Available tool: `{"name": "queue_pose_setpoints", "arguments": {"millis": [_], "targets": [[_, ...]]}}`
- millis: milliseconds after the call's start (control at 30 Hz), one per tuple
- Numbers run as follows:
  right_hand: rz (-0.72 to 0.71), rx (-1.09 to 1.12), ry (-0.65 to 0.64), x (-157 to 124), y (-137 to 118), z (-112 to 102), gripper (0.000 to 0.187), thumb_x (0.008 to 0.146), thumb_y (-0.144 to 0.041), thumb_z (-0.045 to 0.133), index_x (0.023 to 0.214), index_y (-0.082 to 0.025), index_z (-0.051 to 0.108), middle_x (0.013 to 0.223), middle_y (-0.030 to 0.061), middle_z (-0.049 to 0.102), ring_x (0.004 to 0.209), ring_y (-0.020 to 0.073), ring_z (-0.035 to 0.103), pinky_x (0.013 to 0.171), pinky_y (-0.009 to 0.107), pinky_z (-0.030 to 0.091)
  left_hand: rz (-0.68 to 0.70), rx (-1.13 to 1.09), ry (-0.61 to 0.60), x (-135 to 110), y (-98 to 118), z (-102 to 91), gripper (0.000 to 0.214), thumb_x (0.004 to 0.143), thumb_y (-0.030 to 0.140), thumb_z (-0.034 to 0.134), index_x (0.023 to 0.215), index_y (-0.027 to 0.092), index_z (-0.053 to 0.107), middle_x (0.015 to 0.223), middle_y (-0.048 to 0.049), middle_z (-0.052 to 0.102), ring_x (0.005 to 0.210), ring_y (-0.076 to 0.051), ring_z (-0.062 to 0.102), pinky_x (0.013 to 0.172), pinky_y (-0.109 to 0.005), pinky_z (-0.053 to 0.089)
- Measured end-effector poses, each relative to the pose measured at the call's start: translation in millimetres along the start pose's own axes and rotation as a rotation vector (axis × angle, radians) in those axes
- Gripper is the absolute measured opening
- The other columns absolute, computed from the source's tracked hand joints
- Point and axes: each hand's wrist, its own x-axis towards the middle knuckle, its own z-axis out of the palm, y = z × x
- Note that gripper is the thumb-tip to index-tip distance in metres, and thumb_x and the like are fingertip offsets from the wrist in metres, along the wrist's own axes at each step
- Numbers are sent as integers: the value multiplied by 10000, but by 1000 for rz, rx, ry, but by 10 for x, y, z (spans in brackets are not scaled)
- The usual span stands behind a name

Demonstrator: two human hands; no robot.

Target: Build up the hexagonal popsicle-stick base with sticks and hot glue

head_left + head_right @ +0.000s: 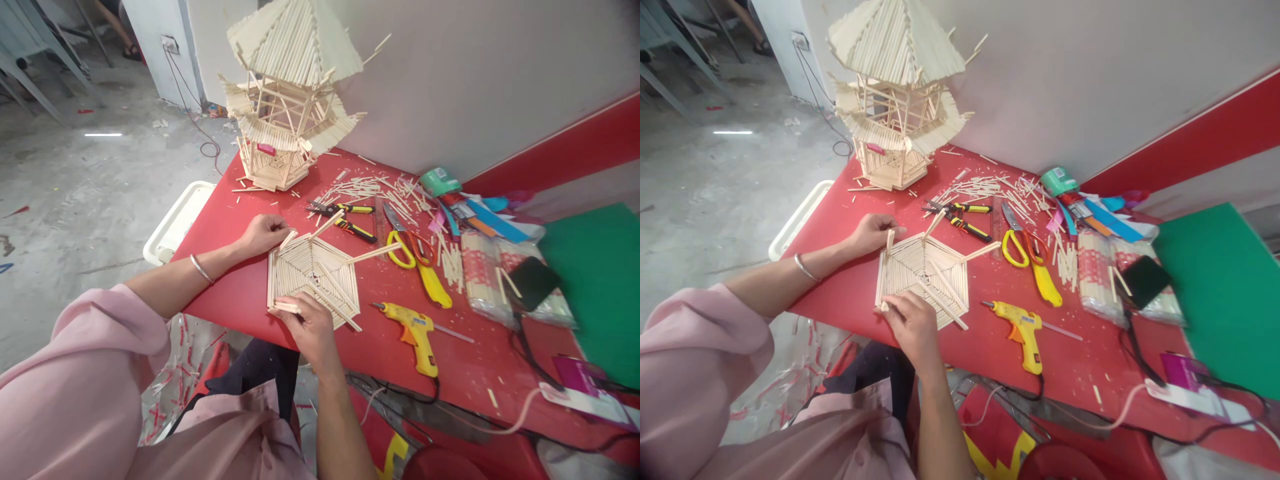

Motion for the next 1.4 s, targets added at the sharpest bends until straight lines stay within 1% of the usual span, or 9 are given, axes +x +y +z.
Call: {"name": "queue_pose_setpoints", "arguments": {"millis": [200,467,867,1400], "targets": [[2,-5,3,-3,-2,-1,131,939,-360,736,1002,-259,791,864,37,758,777,179,704,703,284,533,12,20,1,11,-10,-6,449,736,579,722,617,169,581,506,46,464,523,-84,385,506,-240,295],[-4,-3,0,-4,4,0,147,945,-364,729,1004,-244,788,855,41,755,764,175,695,702,288,527,1,19,-3,1,14,-7,446,722,580,723,619,168,587,505,45,472,524,-87,388,505,-242,299],[-1,-21,1,-1,2,2,167,950,-391,719,1010,-253,792,829,38,742,733,171,683,670,283,521,1,40,-3,14,21,-8,395,744,514,721,615,169,581,508,50,459,526,-86,377,523,-251,298],[-16,-4,-3,5,-18,-6,126,942,-328,735,1005,-230,785,849,39,749,760,169,693,694,276,521,18,39,-3,12,-3,-9,423,746,554,712,622,171,583,512,44,471,531,-94,396,521,-252,305]]}}
